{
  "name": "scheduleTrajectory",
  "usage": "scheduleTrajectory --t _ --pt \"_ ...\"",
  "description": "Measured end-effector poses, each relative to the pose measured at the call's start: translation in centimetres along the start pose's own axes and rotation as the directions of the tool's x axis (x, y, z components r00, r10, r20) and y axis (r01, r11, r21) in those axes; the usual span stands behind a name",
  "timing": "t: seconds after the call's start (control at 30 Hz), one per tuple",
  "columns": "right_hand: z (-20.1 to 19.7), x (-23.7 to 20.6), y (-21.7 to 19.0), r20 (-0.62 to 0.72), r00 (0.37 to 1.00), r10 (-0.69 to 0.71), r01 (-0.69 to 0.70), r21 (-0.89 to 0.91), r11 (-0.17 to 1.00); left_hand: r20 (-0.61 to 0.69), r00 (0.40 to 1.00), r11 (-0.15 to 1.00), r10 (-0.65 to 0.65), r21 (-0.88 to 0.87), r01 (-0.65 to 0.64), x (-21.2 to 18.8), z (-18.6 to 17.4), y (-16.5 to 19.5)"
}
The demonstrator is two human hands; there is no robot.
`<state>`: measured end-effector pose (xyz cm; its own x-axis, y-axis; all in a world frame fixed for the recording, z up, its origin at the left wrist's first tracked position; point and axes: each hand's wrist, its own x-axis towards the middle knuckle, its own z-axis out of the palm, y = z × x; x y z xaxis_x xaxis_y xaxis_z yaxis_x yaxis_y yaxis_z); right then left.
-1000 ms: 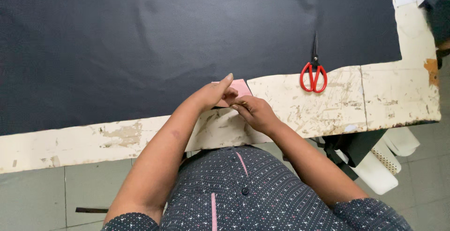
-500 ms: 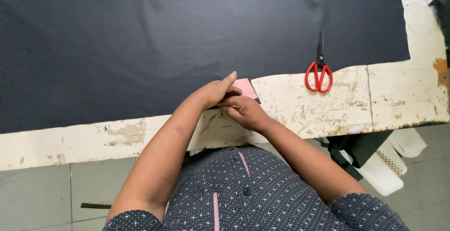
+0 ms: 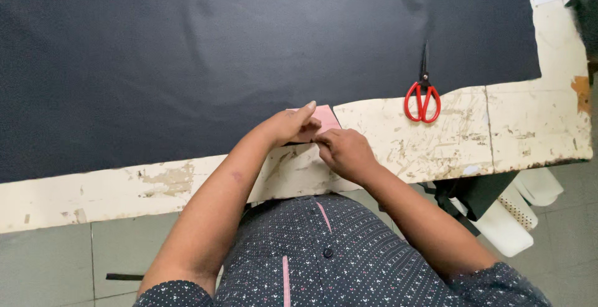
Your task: The person rolls a polka-dotted fabric, then uses a pink paper pattern to trace and cut a piece from a black fabric sheet on a worktable. The person handles the pattern, fabric, and scissors throughout the process.
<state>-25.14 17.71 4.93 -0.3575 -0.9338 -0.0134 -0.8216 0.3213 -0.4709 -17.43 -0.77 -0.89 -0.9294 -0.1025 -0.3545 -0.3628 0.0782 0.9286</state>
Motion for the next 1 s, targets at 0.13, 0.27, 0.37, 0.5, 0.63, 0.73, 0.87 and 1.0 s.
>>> scheduleTrajectory --t 0.13,0.27,0.37,0.5,0.63,0.73,0.87,1.0 --pt "-0.8 -1.7 2.0 -0.089 0.965 0.245 -0.231 0.151 0.961 -0.084 0.975 0.92 0.207 0.357 -0.164 -1.5 0.8 0.2" --pt "0.8 -2.5 4.2 -0.247 0.896 0.37 -0.297 0.285 0.911 -0.303 0.862 0.706 0.406 0.703 -0.085 -4.9 2.1 1.4" --pt "2.9 -3.5 4.7 -0.361 0.848 0.389 -0.353 0.164 0.921 -0.339 0.902 0.751 0.268 0.66 0.025 -6.0 1.5 2.3" --pt "4.6 -4.5 4.4 -0.503 0.777 0.379 -0.361 0.139 0.922 -0.37 0.92 0.789 0.131 0.601 0.13 -5.7 0.1 3.1" --pt "5.3 -4.5 3.7 -0.569 0.749 0.34 -0.382 0.048 0.923 -0.426 0.872 0.877 0.244 0.48 -0.011 -6.8 -2.1 2.2" --pt "5.5 -4.6 3.5 -0.565 0.747 0.349 -0.398 0.041 0.917 -0.484 0.784 0.857 0.387 0.503 -0.112 -9.8 -3.8 0.7" --pt "5.2 -4.5 3.7 -0.57 0.749 0.338 -0.389 0.034 0.92 -0.372 0.704 0.569 0.605 0.821 -0.055 -14.2 -5.4 -1.0" --pt "5.2 -4.7 3.9 -0.561 0.759 0.33 -0.366 0.05 0.929 -0.384 0.788 0.578 0.48 0.815 0.045 -16.6 -4.2 -2.7"
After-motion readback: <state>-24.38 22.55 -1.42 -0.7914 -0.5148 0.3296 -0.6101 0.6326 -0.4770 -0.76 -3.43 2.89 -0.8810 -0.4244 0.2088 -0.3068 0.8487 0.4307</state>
